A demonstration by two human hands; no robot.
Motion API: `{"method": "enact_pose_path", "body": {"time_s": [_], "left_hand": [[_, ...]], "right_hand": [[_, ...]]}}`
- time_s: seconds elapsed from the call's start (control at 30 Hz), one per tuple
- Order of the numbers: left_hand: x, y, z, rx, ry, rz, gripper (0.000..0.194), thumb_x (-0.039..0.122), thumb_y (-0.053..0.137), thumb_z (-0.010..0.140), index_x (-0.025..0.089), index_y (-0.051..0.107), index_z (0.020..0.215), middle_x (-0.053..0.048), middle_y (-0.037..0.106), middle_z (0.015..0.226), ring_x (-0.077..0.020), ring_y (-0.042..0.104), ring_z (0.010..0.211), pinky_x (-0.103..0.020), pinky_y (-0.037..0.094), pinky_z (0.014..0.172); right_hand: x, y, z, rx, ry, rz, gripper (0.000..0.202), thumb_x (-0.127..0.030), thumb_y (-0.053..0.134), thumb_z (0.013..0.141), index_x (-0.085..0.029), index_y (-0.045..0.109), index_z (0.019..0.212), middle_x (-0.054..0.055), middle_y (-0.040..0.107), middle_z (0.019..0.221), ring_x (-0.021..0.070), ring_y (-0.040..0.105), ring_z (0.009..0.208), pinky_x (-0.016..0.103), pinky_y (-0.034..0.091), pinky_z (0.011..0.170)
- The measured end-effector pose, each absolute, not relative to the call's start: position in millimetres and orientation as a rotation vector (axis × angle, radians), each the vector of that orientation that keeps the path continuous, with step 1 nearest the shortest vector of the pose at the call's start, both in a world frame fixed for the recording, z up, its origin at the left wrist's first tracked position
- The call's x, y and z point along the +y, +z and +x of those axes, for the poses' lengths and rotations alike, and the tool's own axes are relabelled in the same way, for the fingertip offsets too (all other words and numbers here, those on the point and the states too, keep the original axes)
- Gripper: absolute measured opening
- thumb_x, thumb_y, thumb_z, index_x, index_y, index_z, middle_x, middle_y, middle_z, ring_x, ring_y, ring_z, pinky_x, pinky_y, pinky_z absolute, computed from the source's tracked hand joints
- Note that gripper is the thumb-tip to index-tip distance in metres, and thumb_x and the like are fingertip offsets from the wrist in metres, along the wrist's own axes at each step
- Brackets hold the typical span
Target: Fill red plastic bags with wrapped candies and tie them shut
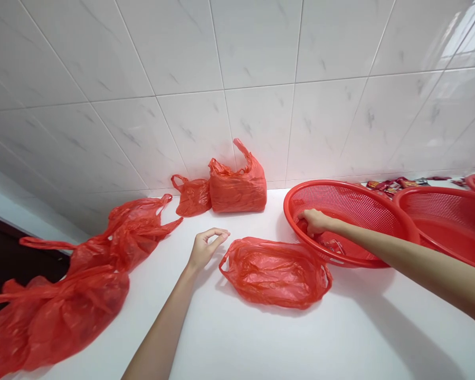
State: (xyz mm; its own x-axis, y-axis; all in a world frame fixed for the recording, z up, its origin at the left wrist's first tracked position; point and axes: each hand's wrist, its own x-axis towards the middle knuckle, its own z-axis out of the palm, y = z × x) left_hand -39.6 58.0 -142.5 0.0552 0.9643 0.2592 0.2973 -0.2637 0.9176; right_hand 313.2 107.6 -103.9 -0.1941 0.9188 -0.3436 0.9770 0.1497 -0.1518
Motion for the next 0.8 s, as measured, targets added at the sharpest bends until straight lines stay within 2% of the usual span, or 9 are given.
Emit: {"method": "enact_pose_path", "body": {"time_s": [0.13,0.23,0.33,0.43,0.5,0.6,0.8], "left_hand": [[56.9,-141.8,-39.7,1.284,1.241,1.641,0.024,0.045,0.073,0.073,0.021,0.074,0.069,-0.008,0.079,0.086,-0.0283,0.072,0.093,-0.044,0.053,0.096],[56.1,-140.9,-39.7,1.290,1.240,1.633,0.025,0.046,0.074,0.073,0.022,0.074,0.070,-0.008,0.079,0.087,-0.0286,0.072,0.093,-0.044,0.053,0.096],[56.0,-140.4,-39.3,1.293,1.236,1.624,0.025,0.046,0.074,0.073,0.022,0.075,0.070,-0.008,0.079,0.088,-0.0286,0.072,0.093,-0.045,0.052,0.097],[56.1,-140.2,-38.5,1.291,1.232,1.609,0.026,0.047,0.076,0.071,0.022,0.075,0.071,-0.009,0.079,0.088,-0.0290,0.072,0.093,-0.045,0.052,0.097],[56.0,-140.2,-38.2,1.286,1.224,1.603,0.026,0.048,0.076,0.071,0.022,0.076,0.071,-0.009,0.079,0.087,-0.0289,0.072,0.092,-0.045,0.052,0.096],[55.6,-140.2,-37.9,1.287,1.219,1.608,0.026,0.047,0.075,0.072,0.021,0.075,0.071,-0.009,0.079,0.088,-0.0284,0.072,0.093,-0.044,0.052,0.096],[55.8,-140.4,-37.9,1.289,1.213,1.618,0.026,0.047,0.075,0.072,0.021,0.075,0.071,-0.008,0.079,0.088,-0.0278,0.072,0.092,-0.043,0.053,0.095]], "right_hand": [[115.6,-81.8,328.6,2.272,-0.443,1.893,0.031,-0.010,0.068,0.061,-0.020,0.069,0.090,0.004,0.072,0.088,0.0263,0.068,0.089,0.026,0.044,0.062],[111.2,-73.8,340.7,2.242,-0.530,1.794,0.036,-0.013,0.077,0.053,-0.021,0.070,0.088,0.003,0.071,0.085,0.0266,0.068,0.083,0.026,0.043,0.058],[94.3,-81.7,344.3,2.173,-0.630,1.701,0.061,-0.015,0.081,0.048,-0.022,0.069,0.107,0.005,0.071,0.093,0.0271,0.067,0.081,0.027,0.044,0.056],[77.2,-96.6,340.6,2.099,-0.618,1.666,0.082,-0.016,0.077,0.057,-0.024,0.055,0.136,0.011,0.067,0.110,0.0275,0.068,0.081,0.029,0.045,0.057],[71.7,-104.0,338.1,2.090,-0.573,1.673,0.087,-0.015,0.075,0.061,-0.025,0.048,0.144,0.014,0.063,0.116,0.0280,0.068,0.082,0.030,0.045,0.058],[71.1,-108.1,336.8,2.125,-0.561,1.671,0.078,-0.014,0.073,0.063,-0.026,0.052,0.137,0.013,0.063,0.113,0.0285,0.067,0.086,0.030,0.045,0.060],[70.4,-107.2,334.8,2.172,-0.545,1.733,0.046,-0.012,0.071,0.060,-0.023,0.066,0.104,0.009,0.069,0.101,0.0281,0.068,0.088,0.030,0.045,0.063]]}}
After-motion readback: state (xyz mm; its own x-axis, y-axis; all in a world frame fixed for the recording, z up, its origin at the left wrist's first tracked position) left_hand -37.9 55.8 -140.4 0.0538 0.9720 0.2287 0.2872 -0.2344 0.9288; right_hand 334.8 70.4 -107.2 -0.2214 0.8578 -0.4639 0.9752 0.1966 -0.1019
